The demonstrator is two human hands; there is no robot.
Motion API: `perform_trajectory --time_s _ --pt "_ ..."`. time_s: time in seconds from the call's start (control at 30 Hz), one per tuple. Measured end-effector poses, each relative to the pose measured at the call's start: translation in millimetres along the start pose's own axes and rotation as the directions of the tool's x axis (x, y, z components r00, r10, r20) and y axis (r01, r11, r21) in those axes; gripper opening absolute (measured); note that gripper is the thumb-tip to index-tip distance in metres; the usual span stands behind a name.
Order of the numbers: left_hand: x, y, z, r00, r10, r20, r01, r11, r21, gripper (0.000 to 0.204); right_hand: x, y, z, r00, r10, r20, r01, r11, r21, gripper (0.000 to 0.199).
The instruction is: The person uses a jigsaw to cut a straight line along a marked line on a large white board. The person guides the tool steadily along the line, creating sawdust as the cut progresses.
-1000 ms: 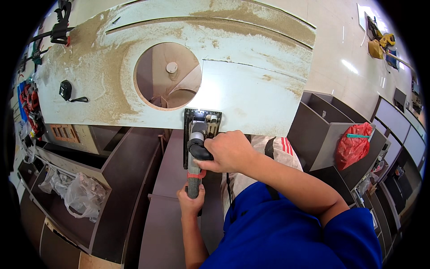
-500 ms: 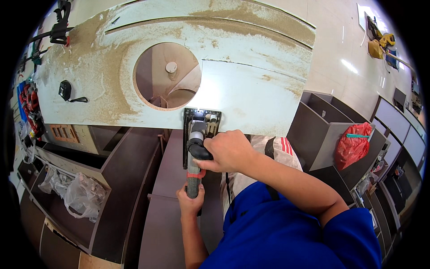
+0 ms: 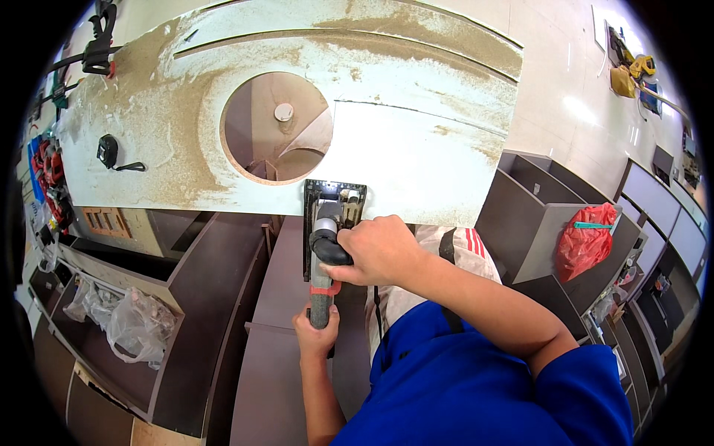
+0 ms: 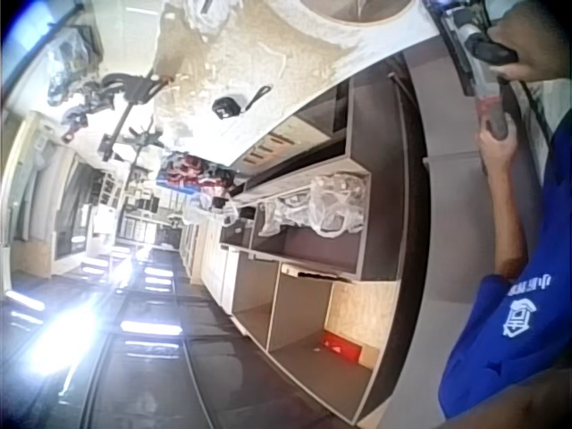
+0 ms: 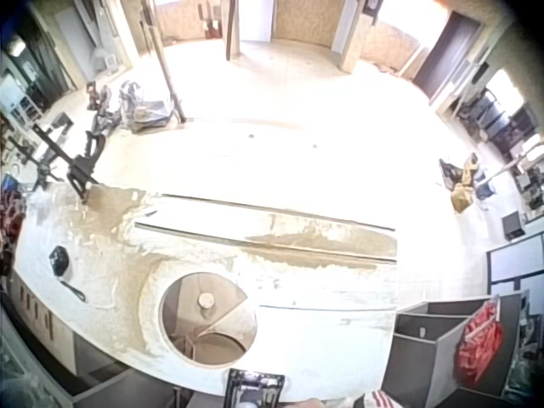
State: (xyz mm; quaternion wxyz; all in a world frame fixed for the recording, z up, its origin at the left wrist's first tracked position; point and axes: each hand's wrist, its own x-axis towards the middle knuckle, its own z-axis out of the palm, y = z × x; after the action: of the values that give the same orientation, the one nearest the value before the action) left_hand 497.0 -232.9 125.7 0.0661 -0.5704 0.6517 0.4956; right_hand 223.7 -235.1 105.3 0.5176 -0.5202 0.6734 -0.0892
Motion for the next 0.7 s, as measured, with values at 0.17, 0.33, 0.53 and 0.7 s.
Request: perform_trajectory --time_s 0.17,0.33,0.53,0.7 --pt "0.8 -0.7 0.7 1.000 0.010 -0.008 -0.010 1.000 0.000 0.019 0.4 0.9 0.4 1.000 -0.001 0.007 0.001 1.000 0.001 0.060" --pt "1.9 2.7 -0.1 1.000 0.009 -0.004 -0.009 1.000 0.008 0.019 0.6 1.1 0.0 1.000 0.001 0.003 -0.001 1.000 0.012 0.059" --pt "2.1 3.2 0.7 1.000 0.008 -0.011 -0.008 1.000 0.000 0.018 1.3 0.7 -2.5 1.000 0.007 0.014 -0.007 1.000 0.006 0.059" --pt "2.5 2.1 1.6 1.000 0.022 -0.020 -0.022 1.000 0.007 0.018 1.2 1.1 -3.6 1.000 0.001 0.007 -0.001 1.000 0.000 0.059"
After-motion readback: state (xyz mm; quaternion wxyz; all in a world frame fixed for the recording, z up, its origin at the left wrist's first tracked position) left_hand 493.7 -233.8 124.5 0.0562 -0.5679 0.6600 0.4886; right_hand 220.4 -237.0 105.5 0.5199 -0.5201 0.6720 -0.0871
